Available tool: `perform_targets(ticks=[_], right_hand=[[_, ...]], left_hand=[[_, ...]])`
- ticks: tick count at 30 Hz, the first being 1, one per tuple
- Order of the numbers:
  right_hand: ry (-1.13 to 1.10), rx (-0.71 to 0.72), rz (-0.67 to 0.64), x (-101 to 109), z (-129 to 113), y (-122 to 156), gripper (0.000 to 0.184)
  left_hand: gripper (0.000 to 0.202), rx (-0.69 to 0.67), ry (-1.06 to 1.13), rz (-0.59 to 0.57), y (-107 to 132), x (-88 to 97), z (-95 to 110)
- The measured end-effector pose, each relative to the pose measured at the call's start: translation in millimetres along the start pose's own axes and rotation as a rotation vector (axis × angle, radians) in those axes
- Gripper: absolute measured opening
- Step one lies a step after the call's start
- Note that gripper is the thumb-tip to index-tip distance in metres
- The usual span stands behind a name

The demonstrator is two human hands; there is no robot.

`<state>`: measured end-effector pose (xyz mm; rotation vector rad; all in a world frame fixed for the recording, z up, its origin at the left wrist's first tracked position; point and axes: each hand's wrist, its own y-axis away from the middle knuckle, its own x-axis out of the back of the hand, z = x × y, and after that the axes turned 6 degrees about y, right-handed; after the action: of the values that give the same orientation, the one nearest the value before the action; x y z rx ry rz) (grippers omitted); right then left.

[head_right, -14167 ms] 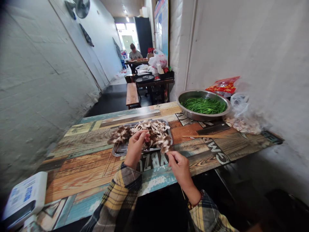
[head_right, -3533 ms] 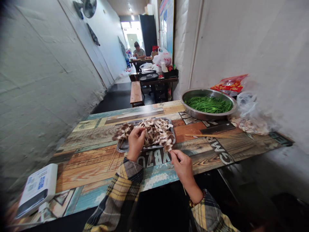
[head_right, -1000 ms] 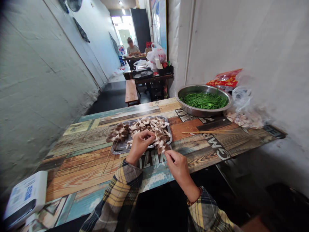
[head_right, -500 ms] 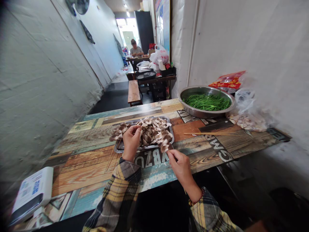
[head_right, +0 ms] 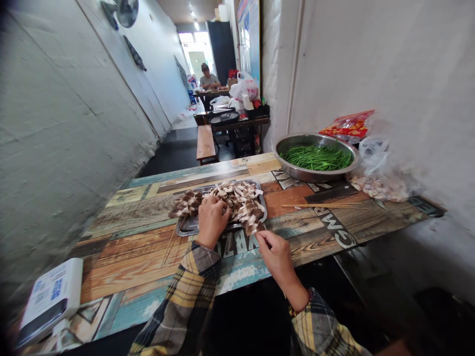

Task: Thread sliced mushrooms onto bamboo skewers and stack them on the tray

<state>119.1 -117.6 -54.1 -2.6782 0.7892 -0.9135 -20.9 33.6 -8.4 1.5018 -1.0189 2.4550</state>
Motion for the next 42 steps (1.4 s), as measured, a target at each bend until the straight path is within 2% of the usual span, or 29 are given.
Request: perform_targets(ticks=[4,8,12,16,22,29,36,42], right_hand=[[0.012,0.013,0.016,0,1,-1,0.027],[0.019,0.026,0.022,0,0,-1,0.029],[0.018,0.028,0.013,0,-1,-1,0.030],[0.013,0.015,0.006,0,-1,0,0.029],[0.027,0.007,-0.009,0,0,0,0.029],[0.059,0.051,0.012,-1,2,1,0.030],[0.060,0.060,0.012,-1,0,1,0.028],[0.062,0.076,0.002,-1,-1,1,0.029]], left_hand=[[0.011,0.016,0.188,0.033,-3,-4.5,-4],[0.010,0.153,0.689,0.116,-8,-2.9,-4],[0.023,0.352,1.268,-0.050,-7,5.6,5],[0.028,0.425,1.528,-0.163,-5,9.9,12],[0.022,0.484,1.656,-0.233,-6,4.3,11],[0.024,0.516,1.687,-0.247,-6,0.0,11],[0.014,0.512,1.617,-0.263,-6,-0.6,12],[0.021,0.519,1.564,-0.254,-4,-1.4,11]])
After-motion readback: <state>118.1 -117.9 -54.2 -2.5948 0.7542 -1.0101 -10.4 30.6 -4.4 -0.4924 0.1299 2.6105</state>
